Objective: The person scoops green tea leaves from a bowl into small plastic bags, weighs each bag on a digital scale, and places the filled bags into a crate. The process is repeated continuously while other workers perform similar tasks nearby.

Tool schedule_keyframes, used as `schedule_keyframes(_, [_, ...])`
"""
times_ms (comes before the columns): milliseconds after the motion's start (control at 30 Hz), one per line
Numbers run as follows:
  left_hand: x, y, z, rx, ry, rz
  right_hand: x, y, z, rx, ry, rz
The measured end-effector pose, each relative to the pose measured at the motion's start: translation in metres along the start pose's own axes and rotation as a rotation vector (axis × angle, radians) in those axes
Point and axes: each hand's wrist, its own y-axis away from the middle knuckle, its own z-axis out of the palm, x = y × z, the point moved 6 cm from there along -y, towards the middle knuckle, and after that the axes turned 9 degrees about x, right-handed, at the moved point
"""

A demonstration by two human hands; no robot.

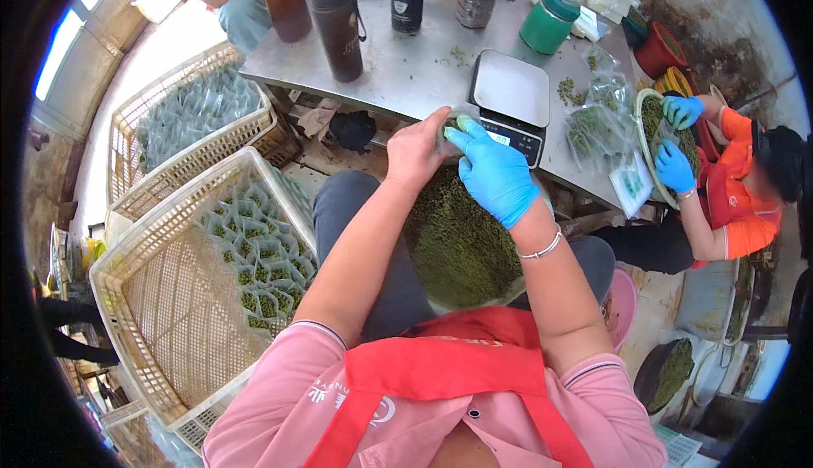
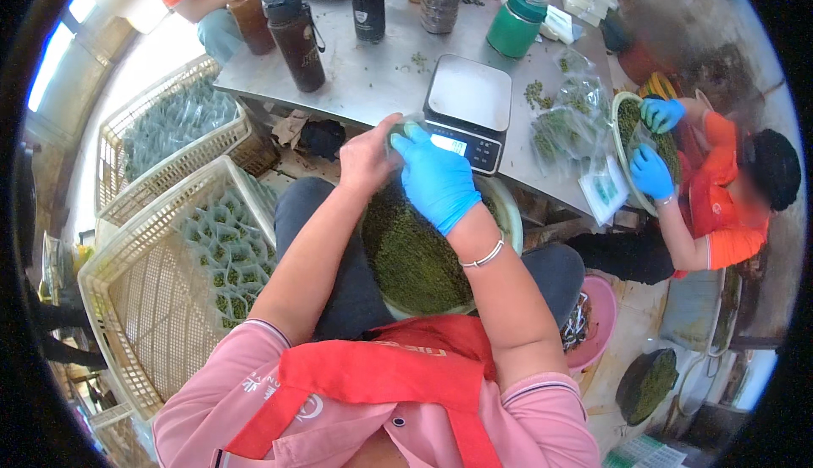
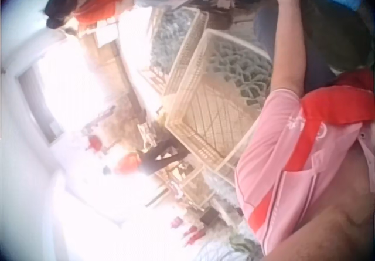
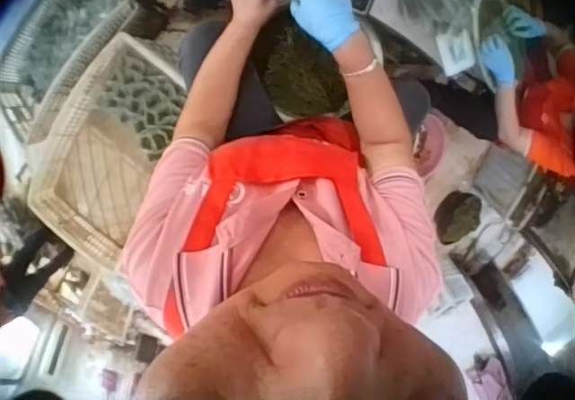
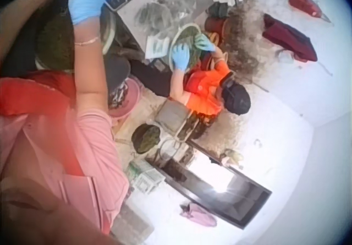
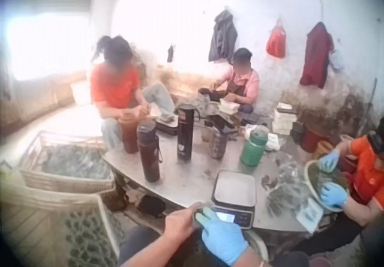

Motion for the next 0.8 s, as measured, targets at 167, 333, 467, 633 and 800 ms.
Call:
schedule_keyframes(167, [0.008,-0.001,0.003,0.086,-0.03,0.206,0.015,0.001,0.043,0.001,0.003,0.107])
schedule_keyframes(333, [0.022,-0.01,-0.007,0.094,-0.034,0.254,0.02,-0.001,0.022,-0.022,-0.146,-0.027])
schedule_keyframes(467, [-0.003,-0.004,-0.002,-0.026,-0.063,-0.124,0.036,0.028,-0.048,0.074,-0.981,0.292])
schedule_keyframes(633, [-0.032,-0.003,-0.008,0.112,0.108,-0.394,0.188,0.075,-0.088,0.475,-0.667,0.679])
schedule_keyframes(800, [-0.029,-0.007,-0.018,0.023,0.077,-0.543,0.268,0.048,-0.071,0.326,-0.744,0.997])
